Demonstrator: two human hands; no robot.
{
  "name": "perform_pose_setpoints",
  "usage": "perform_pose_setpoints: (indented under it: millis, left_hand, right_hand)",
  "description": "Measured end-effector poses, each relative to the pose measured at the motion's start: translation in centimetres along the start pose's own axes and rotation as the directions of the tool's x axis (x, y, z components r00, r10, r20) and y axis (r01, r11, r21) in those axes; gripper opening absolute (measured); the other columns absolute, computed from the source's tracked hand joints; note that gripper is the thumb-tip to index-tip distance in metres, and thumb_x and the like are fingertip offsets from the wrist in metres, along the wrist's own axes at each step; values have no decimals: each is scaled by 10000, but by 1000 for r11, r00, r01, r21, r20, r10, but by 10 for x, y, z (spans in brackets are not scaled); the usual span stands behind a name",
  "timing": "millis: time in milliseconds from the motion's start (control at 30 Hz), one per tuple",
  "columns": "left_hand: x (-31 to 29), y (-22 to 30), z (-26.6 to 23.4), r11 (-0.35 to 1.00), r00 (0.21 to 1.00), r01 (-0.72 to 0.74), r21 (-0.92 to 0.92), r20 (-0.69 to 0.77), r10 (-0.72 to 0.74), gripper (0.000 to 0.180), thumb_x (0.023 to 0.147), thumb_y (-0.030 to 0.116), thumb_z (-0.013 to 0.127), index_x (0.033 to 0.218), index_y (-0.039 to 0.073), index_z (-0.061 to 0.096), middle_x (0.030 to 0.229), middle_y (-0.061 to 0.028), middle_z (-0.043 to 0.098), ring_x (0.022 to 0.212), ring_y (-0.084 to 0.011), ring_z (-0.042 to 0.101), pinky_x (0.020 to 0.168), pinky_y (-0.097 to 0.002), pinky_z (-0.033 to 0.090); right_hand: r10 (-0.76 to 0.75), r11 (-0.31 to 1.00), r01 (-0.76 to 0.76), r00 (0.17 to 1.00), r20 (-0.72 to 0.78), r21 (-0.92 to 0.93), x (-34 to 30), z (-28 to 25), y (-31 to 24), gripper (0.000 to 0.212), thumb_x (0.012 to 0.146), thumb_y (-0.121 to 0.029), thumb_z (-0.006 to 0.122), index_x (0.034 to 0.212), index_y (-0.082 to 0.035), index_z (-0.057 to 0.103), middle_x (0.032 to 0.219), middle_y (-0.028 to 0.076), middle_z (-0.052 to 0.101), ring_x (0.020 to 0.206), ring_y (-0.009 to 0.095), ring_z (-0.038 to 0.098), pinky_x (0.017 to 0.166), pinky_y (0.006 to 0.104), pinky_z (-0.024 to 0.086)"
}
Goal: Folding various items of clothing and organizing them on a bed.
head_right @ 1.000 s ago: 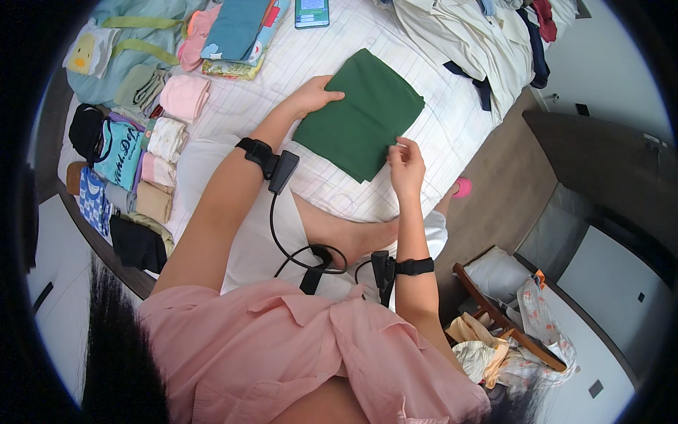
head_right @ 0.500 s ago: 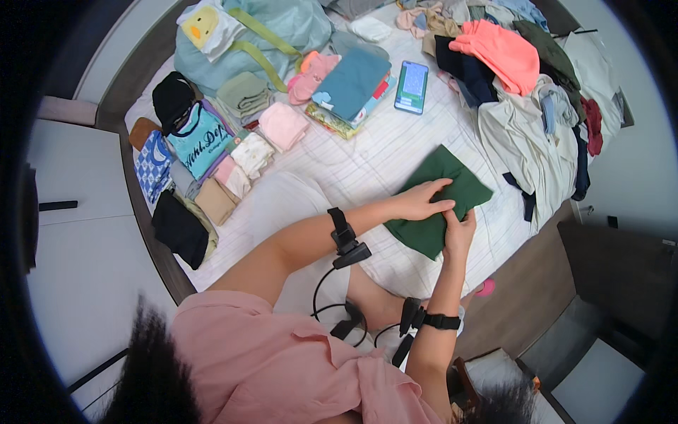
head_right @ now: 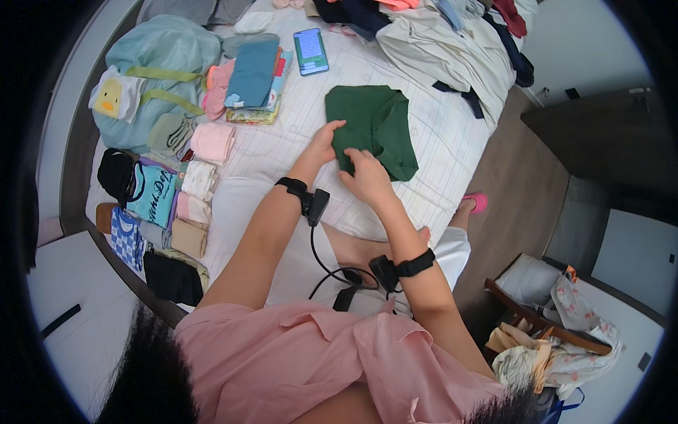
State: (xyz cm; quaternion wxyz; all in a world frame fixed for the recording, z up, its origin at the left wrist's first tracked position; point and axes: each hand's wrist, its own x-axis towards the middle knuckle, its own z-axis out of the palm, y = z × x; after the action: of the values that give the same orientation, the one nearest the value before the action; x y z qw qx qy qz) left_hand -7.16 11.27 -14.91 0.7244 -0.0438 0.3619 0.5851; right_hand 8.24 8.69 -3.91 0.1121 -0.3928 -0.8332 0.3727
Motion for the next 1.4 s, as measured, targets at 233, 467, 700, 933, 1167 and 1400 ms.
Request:
perform_pose_setpoints:
  millis: [233, 467, 700, 933, 1167, 1400]
  left_hand:
    - [-12, 4, 11, 982, 1000, -22, 187, 1, 22, 339, 797, 146, 585, 1080, -25, 507, 996, -140, 580, 880, -255, 578, 776, -382, 485]
    - [-7, 18, -9, 716, 912, -280, 640, -56, 406, 348, 746, 128, 644, 1028, -44, 534, 946, -142, 600, 824, -230, 595, 714, -333, 481]
    - [-25, -1, 67, -294, 565, -410, 864, 493, 662, 415, 714, 203, 663, 1032, 1, 490, 937, -149, 493, 819, -279, 522, 705, -362, 445]
    - [2, -36, 104, -722, 638, -133, 679, 616, 462, 573, 613, 180, 712, 1104, 42, 450, 994, -132, 432, 919, -315, 451, 780, -379, 410]
    - [22, -31, 90, -32, 616, -346, 938, 253, 746, 179, 743, 107, 620, 862, -10, 553, 681, -109, 510, 635, -249, 514, 611, -338, 420]
    - [36, -1, 57, 849, 880, -349, 397, -172, 443, 159, 863, 71, 516, 711, 31, 493, 705, -47, 536, 610, -130, 492, 550, -265, 431]
  right_hand:
    - [226, 958, -167, 940, -255, 234, -52, -28, 80, 327, 691, -85, 652, 990, 7, 555, 904, 166, 578, 777, 275, 574, 691, 338, 470]
    - [89, 987, -144, 854, -513, -68, -44, -27, 81, 426, 640, -88, 690, 1030, -44, 524, 905, 135, 525, 881, 305, 473, 762, 379, 401]
    - [-194, 966, 88, 870, -454, -244, -62, 5, 99, 269, 616, 4, 608, 866, -89, 575, 796, 60, 513, 804, 269, 475, 648, 357, 379]
    - [45, 992, 28, 839, -543, 125, -67, 5, 79, 352, 655, 11, 593, 993, -34, 504, 932, 125, 486, 877, 313, 486, 739, 389, 408]
    - [79, 991, -127, 792, -606, -37, -49, -16, 108, 321, 616, -40, 664, 919, -82, 566, 848, 37, 547, 853, 254, 459, 730, 369, 359]
    - [-186, 975, 93, 843, -504, -204, -73, -5, 99, 194, 577, -19, 635, 751, -103, 618, 889, 22, 536, 894, 244, 457, 755, 367, 360]
